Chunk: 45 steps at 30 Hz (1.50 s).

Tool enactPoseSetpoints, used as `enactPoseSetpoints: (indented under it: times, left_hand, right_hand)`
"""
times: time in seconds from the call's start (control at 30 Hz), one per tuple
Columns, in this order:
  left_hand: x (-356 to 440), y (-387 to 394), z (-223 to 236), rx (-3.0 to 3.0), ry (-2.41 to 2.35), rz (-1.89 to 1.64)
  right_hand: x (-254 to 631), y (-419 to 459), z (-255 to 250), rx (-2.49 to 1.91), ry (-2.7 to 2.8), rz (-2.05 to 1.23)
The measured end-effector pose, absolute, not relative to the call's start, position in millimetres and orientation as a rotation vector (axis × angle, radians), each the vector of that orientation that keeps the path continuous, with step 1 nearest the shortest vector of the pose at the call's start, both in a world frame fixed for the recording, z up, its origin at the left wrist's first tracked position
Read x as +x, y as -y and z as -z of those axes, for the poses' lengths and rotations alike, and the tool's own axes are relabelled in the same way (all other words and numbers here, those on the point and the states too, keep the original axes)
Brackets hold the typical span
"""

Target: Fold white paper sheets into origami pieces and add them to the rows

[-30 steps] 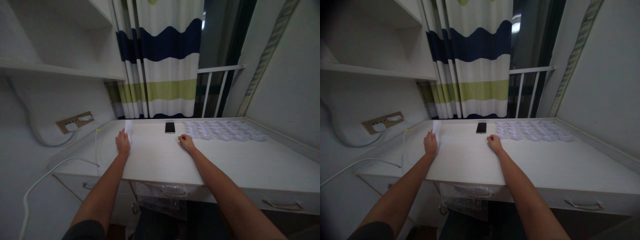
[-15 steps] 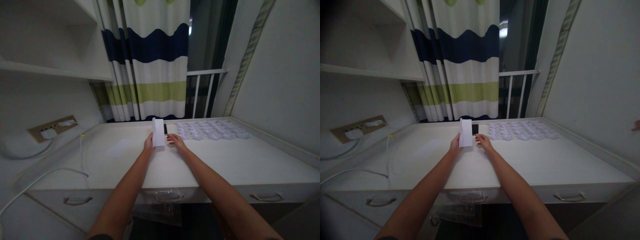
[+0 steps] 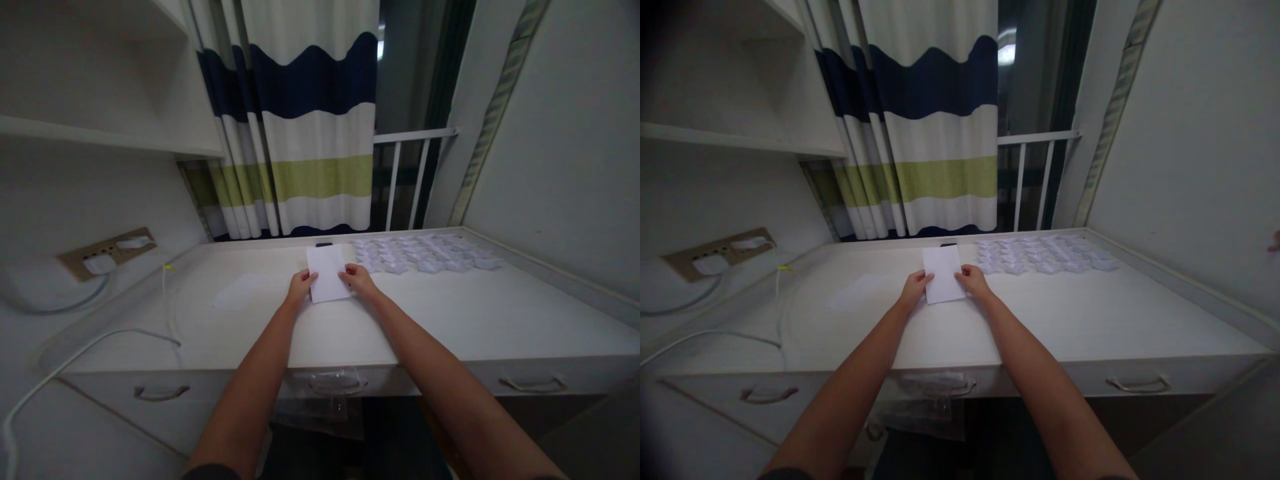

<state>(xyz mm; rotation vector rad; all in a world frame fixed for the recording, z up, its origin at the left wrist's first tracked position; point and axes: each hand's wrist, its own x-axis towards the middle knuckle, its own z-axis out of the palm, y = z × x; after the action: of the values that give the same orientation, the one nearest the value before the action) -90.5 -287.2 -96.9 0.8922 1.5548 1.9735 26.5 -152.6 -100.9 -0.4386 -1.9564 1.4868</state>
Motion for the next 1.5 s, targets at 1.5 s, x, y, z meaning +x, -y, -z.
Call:
enactPoseSetpoints:
  times: [1.5]
  left_hand:
    - [-76,287,88,1.189,-1.648,-1.709]
  right_hand:
    - [36,171,82,-0.296,1.822,-1.614]
